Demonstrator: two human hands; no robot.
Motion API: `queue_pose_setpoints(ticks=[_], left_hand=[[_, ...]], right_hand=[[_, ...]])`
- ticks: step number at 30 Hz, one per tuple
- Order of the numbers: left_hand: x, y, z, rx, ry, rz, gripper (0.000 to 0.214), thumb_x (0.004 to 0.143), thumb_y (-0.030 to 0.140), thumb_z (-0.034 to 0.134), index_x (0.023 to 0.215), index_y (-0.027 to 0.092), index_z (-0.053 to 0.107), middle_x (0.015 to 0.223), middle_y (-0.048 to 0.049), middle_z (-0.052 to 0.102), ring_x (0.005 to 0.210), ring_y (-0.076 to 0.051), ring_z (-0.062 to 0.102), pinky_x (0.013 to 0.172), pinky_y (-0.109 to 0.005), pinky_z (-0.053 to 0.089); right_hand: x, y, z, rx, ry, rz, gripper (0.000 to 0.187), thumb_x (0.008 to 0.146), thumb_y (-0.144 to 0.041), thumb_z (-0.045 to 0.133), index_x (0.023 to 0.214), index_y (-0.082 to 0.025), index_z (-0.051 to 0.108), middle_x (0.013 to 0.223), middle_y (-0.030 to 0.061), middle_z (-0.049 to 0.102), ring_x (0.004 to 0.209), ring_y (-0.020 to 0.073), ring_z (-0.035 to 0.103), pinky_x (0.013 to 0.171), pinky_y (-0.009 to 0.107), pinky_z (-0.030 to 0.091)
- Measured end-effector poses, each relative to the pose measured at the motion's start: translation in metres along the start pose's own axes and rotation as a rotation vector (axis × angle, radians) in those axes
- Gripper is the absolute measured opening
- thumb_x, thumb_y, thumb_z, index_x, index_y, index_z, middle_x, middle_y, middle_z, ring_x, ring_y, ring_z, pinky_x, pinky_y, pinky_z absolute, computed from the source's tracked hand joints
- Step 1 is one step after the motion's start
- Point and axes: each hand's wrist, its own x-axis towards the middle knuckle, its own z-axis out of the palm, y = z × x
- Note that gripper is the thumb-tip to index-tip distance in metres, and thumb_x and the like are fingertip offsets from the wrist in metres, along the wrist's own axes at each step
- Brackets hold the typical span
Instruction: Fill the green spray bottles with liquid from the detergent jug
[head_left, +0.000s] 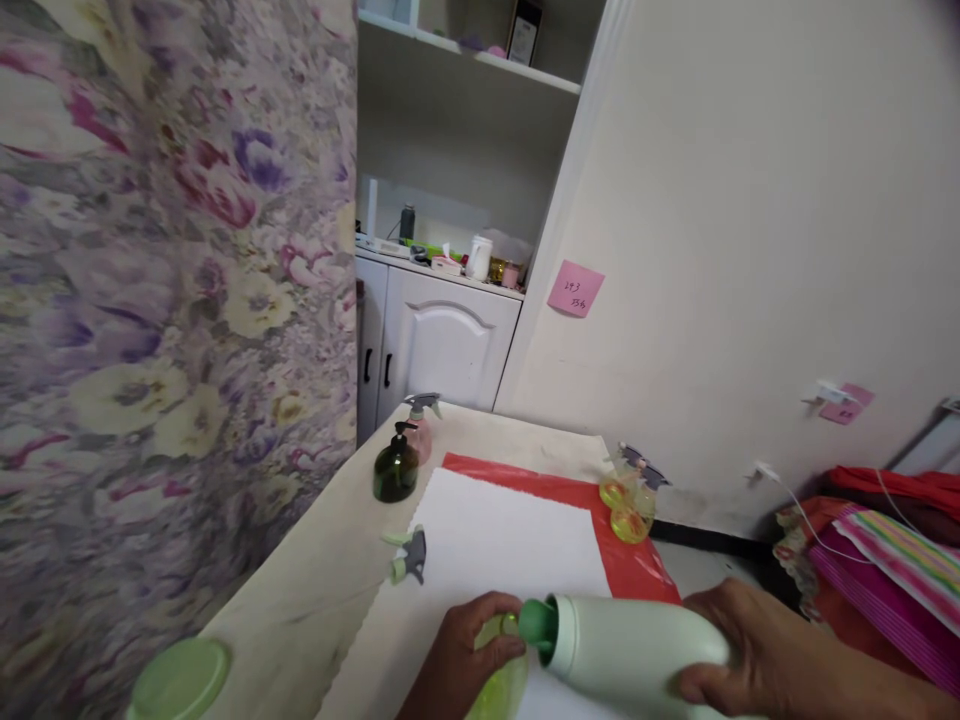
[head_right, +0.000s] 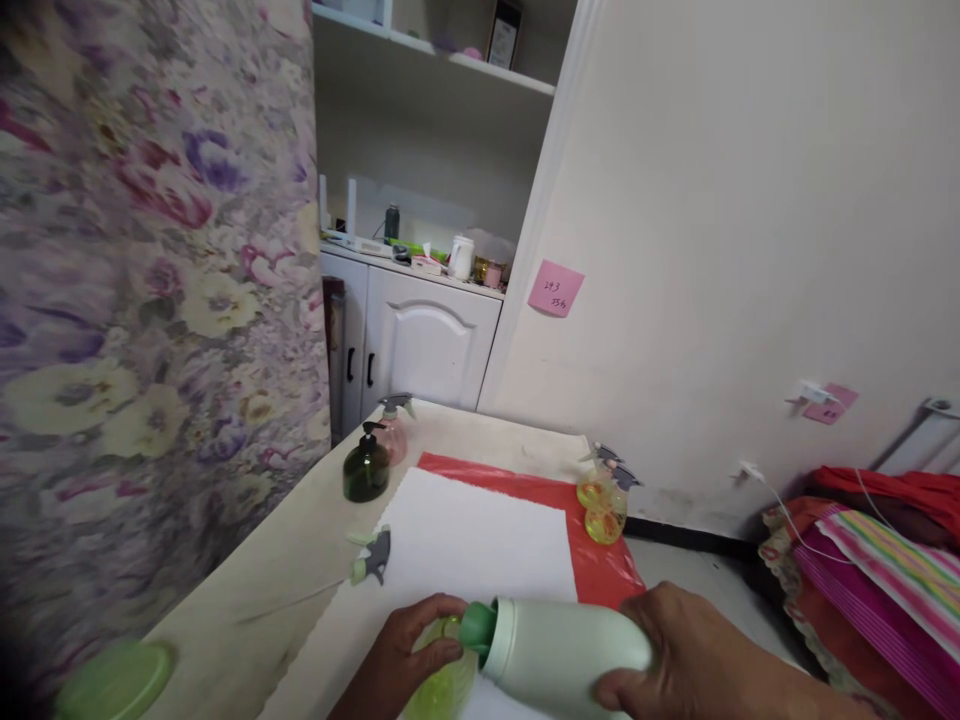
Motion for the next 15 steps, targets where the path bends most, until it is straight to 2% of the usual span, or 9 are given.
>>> queue_pose_setpoints(ticks=[15], left_hand=[[-0.003,0.002,0.001,-0.001,0.041,-0.047,0.026,0.066,0.016,0.067,0.09,0.023,0.075,0.092,-0.0007,0.077,0.092,-0.024,0.066,0.087,-0.029,0.046]], right_hand=[[-0.002,-0.011,-0.006,-0.105,0.011,-0.021,0.024,0.068,-0.042,0.068,0.067,-0.019,0.065,0.059,-0.0025,0.063,0.051,0.0107,0.053,0.044,0.021,0.028]])
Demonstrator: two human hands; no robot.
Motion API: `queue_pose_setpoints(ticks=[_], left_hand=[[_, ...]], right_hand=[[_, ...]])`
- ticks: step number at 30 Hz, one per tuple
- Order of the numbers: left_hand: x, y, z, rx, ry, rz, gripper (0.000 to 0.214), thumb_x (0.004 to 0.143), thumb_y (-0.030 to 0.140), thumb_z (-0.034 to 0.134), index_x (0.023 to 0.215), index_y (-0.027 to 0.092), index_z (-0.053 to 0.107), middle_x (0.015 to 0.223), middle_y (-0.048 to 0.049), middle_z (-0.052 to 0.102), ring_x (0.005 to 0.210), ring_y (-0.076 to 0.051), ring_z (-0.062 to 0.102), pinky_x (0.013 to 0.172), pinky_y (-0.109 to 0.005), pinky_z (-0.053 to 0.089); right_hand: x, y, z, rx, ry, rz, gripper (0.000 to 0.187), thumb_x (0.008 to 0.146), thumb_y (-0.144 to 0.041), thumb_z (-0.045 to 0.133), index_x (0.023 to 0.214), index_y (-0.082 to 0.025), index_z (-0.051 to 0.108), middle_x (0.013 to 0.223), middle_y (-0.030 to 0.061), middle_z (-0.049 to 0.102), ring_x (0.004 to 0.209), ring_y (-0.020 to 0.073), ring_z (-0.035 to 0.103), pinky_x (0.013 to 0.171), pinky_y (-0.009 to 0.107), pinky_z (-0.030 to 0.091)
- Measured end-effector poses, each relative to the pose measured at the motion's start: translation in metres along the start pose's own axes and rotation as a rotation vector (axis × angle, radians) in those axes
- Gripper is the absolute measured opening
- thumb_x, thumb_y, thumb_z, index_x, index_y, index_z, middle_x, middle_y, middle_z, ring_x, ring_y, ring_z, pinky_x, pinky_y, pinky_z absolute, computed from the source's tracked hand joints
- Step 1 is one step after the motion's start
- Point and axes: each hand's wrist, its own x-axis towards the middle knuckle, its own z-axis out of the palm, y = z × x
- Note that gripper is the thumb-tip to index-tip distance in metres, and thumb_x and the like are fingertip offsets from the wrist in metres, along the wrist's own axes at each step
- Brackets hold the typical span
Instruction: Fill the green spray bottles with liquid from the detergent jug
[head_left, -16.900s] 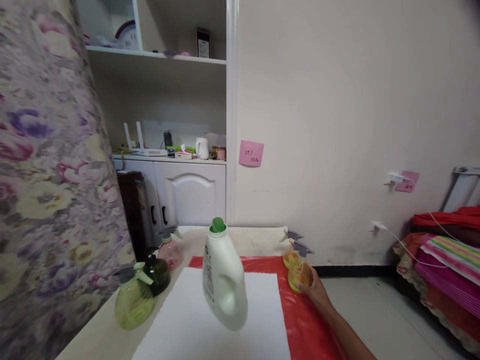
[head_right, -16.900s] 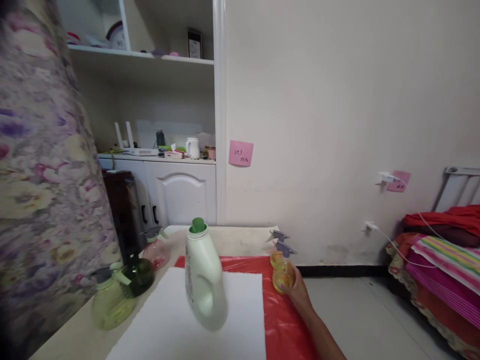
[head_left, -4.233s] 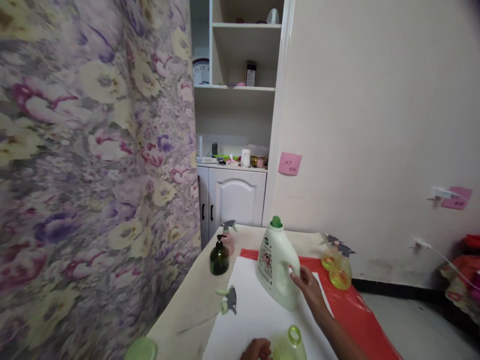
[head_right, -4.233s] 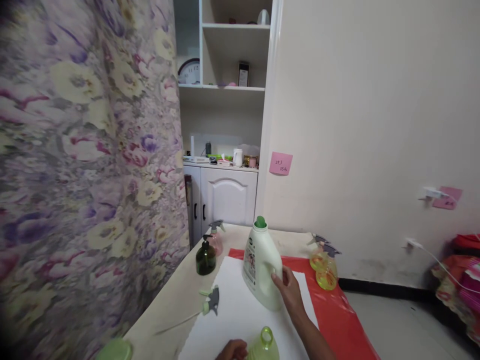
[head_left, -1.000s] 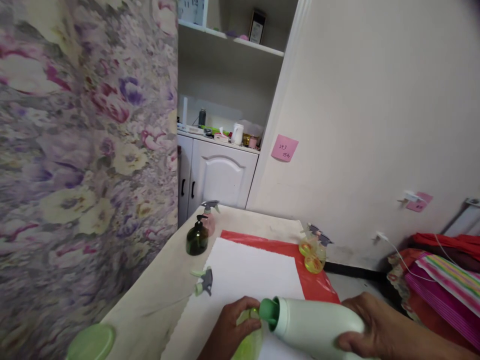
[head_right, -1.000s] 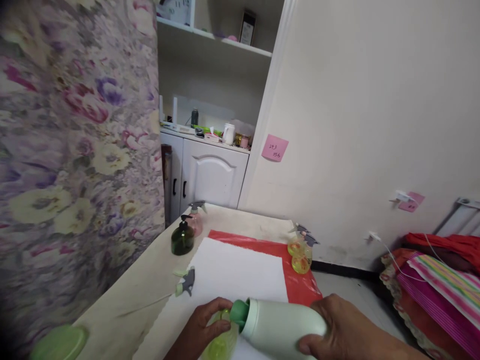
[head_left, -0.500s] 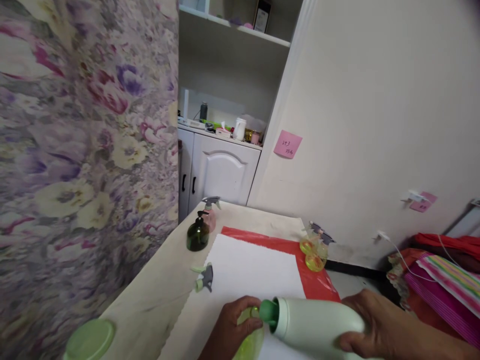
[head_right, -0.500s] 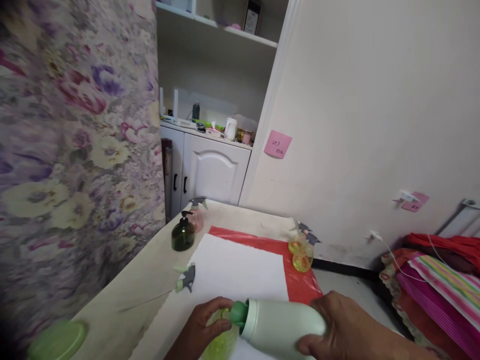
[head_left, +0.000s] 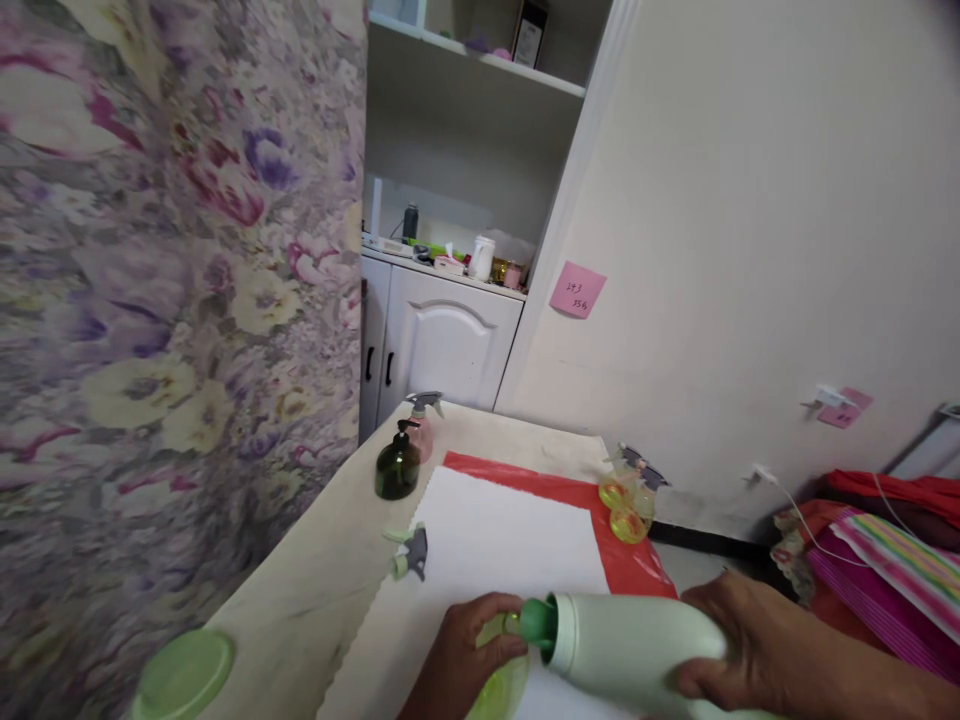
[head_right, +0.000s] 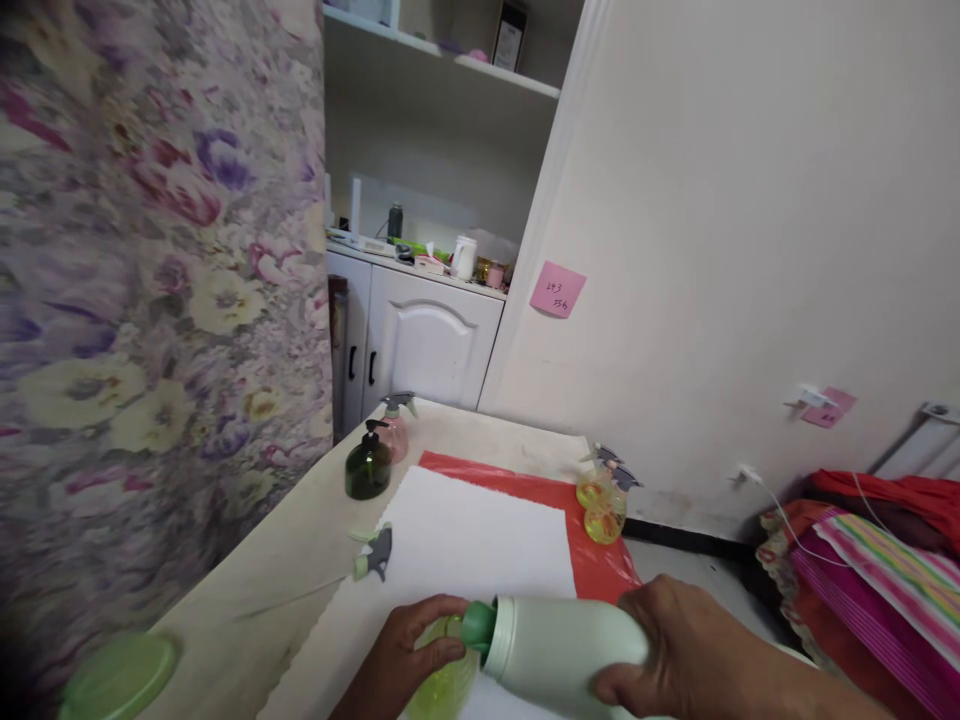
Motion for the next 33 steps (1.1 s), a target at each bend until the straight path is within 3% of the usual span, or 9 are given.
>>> queue_pose_setpoints(ticks=[14,20,33], left_hand=[[-0.001,0.003,0.0,-0.043,-0.031,0.028,0.024,0.066,0.015,0.066,0.088,0.021,0.075,0.088,-0.0009,0.077,0.089,-0.024,0.066,0.084,-0.029,0.046],[0.0,0.003,0.002,-0.042,-0.034,0.029,0.024,0.067,0.017,0.067,0.09,0.02,0.075,0.09,-0.0016,0.077,0.09,-0.024,0.066,0.085,-0.029,0.046],[0.0,0.003,0.004,-0.058,-0.035,0.035,0.022,0.067,0.019,0.067,0.088,0.02,0.075,0.087,-0.0011,0.076,0.087,-0.023,0.065,0.082,-0.028,0.047]], right_hand=[[-0.004,-0.006,-0.004,-0.043,0.006,0.022,0.026,0.067,-0.045,0.068,0.069,-0.019,0.067,0.061,0.0011,0.066,0.052,0.0137,0.054,0.044,0.023,0.028],[-0.004,-0.004,-0.006,-0.036,-0.004,-0.037,0.026,0.07,-0.047,0.066,0.069,-0.02,0.066,0.061,-0.0007,0.065,0.053,0.0126,0.054,0.045,0.023,0.028],[-0.004,-0.013,-0.013,-0.103,0.003,0.011,0.025,0.067,-0.044,0.067,0.067,-0.019,0.066,0.061,0.0006,0.065,0.053,0.013,0.053,0.045,0.022,0.029]])
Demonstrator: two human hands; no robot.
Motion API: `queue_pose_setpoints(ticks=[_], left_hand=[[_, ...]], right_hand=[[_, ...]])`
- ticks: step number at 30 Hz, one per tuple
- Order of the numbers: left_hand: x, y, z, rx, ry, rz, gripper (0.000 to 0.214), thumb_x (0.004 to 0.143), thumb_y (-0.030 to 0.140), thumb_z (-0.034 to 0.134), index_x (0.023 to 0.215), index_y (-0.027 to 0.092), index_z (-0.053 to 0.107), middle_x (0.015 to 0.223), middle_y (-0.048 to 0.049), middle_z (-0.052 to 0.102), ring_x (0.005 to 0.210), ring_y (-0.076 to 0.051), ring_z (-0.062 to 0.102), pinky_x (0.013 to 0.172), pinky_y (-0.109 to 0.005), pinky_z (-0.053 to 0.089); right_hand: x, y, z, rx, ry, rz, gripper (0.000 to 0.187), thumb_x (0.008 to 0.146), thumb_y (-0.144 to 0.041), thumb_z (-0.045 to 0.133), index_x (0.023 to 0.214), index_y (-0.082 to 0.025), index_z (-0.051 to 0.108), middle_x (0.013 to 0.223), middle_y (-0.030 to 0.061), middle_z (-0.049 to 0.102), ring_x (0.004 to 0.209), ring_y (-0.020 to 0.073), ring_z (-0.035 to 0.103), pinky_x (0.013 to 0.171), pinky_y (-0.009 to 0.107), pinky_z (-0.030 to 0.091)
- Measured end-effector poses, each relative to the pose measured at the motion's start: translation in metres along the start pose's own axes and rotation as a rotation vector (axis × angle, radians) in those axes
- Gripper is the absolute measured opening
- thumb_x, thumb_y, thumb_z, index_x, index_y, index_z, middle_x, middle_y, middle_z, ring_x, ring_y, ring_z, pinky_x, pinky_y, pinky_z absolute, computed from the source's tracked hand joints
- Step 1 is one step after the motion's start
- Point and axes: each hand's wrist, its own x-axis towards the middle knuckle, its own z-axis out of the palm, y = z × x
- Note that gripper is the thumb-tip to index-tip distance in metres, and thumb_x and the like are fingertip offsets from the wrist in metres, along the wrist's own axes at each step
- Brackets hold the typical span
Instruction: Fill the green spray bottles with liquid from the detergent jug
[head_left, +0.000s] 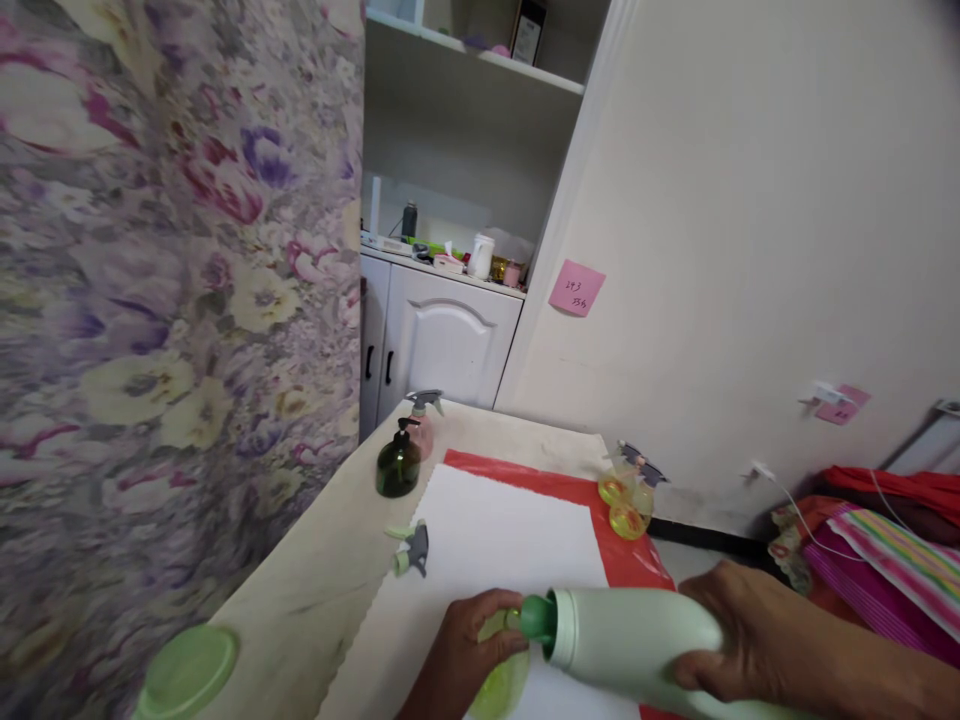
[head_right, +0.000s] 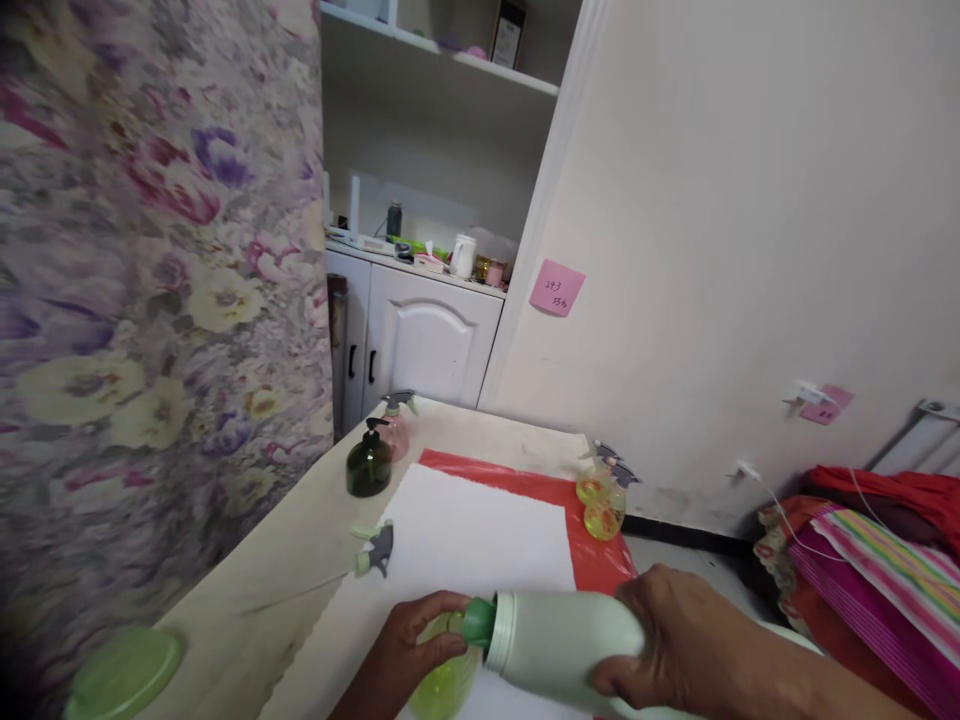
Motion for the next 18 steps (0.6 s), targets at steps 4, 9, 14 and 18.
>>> queue_pose_setpoints(ticks=[4,9,14,18], left_hand=[[0.0004,-0.0035,-0.0005,0.01,0.002,0.005,0.022,0.067,0.019,0.068,0.088,0.021,0.075,0.088,-0.0008,0.077,0.087,-0.023,0.065,0.083,-0.028,0.047],[0.0017,-0.0051,-0.0019,0.005,0.005,0.013,0.022,0.067,0.017,0.068,0.088,0.021,0.075,0.087,-0.0001,0.076,0.087,-0.023,0.066,0.083,-0.027,0.047],[-0.0004,-0.0032,-0.0031,-0.001,-0.002,0.02,0.022,0.069,0.019,0.067,0.089,0.021,0.075,0.089,-0.0008,0.076,0.089,-0.023,0.066,0.084,-0.028,0.047],[-0.0019,-0.0036,-0.0034,0.0,-0.005,0.014,0.022,0.068,0.021,0.068,0.09,0.021,0.075,0.088,-0.0006,0.077,0.088,-0.023,0.066,0.084,-0.029,0.047]], right_hand=[[-0.0008,-0.001,-0.0017,0.0,-0.014,-0.014,0.025,0.068,-0.045,0.066,0.069,-0.019,0.066,0.061,0.0001,0.065,0.052,0.0122,0.052,0.046,0.022,0.03],[-0.0005,-0.0003,-0.0009,-0.004,-0.004,-0.009,0.026,0.067,-0.046,0.067,0.07,-0.02,0.067,0.065,0.0013,0.068,0.056,0.0152,0.058,0.048,0.023,0.032],[0.0,-0.0014,-0.0013,0.009,-0.007,-0.018,0.027,0.067,-0.046,0.068,0.068,-0.02,0.067,0.063,0.0019,0.067,0.054,0.0153,0.056,0.046,0.024,0.03],[-0.0007,-0.0014,-0.0017,0.019,-0.002,-0.022,0.027,0.067,-0.046,0.068,0.068,-0.02,0.067,0.062,0.0018,0.066,0.055,0.0153,0.056,0.046,0.024,0.031]])
